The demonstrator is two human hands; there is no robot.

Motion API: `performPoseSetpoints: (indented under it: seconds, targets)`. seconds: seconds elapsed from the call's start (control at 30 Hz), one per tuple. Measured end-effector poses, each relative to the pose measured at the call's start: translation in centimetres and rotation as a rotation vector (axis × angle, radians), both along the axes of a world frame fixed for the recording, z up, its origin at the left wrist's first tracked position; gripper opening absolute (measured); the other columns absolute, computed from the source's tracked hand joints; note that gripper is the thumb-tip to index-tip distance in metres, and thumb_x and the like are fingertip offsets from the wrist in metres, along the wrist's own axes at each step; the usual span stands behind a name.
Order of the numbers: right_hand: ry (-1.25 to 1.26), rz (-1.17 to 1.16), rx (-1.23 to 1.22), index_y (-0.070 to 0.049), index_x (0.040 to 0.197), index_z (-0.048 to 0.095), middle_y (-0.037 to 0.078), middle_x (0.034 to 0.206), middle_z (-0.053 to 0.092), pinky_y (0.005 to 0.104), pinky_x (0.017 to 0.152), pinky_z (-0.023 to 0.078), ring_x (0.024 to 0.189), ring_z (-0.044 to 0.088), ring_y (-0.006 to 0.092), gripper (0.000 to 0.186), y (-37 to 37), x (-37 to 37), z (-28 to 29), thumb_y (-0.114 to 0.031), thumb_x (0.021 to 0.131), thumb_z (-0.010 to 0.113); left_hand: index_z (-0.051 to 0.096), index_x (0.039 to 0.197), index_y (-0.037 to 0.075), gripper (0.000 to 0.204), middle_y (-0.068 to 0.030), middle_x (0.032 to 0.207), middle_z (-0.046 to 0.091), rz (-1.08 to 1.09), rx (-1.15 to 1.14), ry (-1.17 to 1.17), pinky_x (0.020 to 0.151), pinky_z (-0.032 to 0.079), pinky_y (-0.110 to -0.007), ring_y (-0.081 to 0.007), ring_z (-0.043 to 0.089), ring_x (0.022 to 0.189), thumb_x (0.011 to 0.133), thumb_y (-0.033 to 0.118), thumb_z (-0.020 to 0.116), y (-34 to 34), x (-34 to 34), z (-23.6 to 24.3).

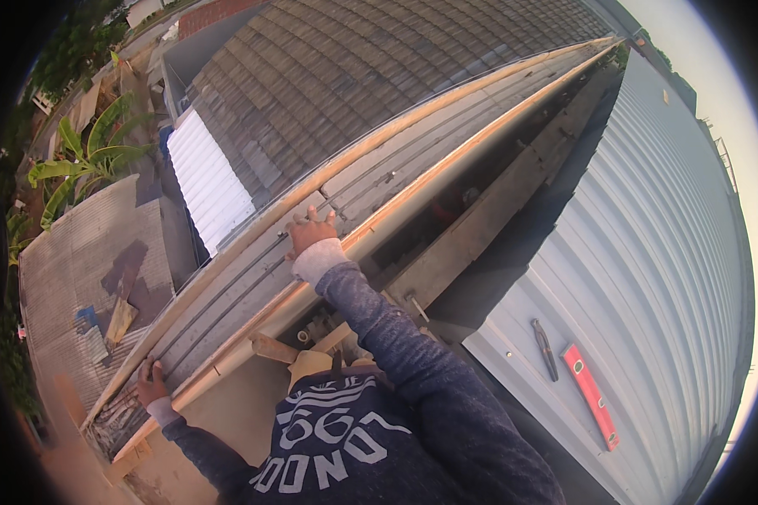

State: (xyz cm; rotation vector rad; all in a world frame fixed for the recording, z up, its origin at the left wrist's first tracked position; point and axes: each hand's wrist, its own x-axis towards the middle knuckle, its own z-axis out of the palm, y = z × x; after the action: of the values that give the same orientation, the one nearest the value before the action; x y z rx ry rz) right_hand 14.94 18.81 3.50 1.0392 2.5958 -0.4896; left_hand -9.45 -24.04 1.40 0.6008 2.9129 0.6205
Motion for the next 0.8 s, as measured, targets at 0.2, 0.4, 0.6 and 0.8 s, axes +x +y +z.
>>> performPoseSetpoints:
  seconds: [0.2,0.4,0.6,0.8]
  targets:
    - [0.016,-0.014,-0.035,-0.023,0.134,0.050,0.002,0.148,0.039,0.0585,0.115,0.018,0.143,0.023,0.0296,0.059,-0.1,0.2,0.1,-0.040,0.082,0.070,0.067,0.115,0.009,0.037,-0.0134,0.118,0.065,0.031,-0.011,-0.013,0.093,0.046,-0.036,-0.0283,0.062,0.108,0.086,0.032,0.064,0.4,0.2,0.3]
    - [0.020,-0.014,-0.016,-0.023,0.134,0.050,0.002,0.148,0.039,0.0579,0.115,0.018,0.143,0.023,0.0293,0.058,-0.2,0.2,0.0,-0.040,0.083,0.070,0.068,0.114,0.008,0.036,-0.0127,0.116,0.066,0.056,-0.013,0.004,0.091,0.048,-0.036,-0.0271,0.063,0.105,0.085,0.029,0.065,0.4,0.3,0.2]
    - [0.005,-0.012,-0.054,-0.023,0.135,0.049,0.001,0.149,0.037,0.0564,0.116,0.018,0.144,0.022,0.0288,0.060,-0.1,0.2,0.3,-0.041,0.083,0.070,0.069,0.112,0.009,0.034,-0.0125,0.115,0.066,0.040,0.015,0.001,0.089,0.049,-0.036,-0.0269,0.064,0.105,0.085,0.029,0.065,0.5,0.6,0.6]
    - [-0.005,-0.020,-0.023,-0.025,0.135,0.049,0.000,0.150,0.037,0.0537,0.117,0.017,0.144,0.023,0.0268,0.061,0.1,0.2,0.0,-0.042,0.081,0.070,0.069,0.111,0.010,0.034,-0.0127,0.115,0.066,0.020,0.041,0.011,0.089,0.049,-0.037,-0.0279,0.063,0.105,0.085,0.031,0.065,0.4,0.4,0.2]
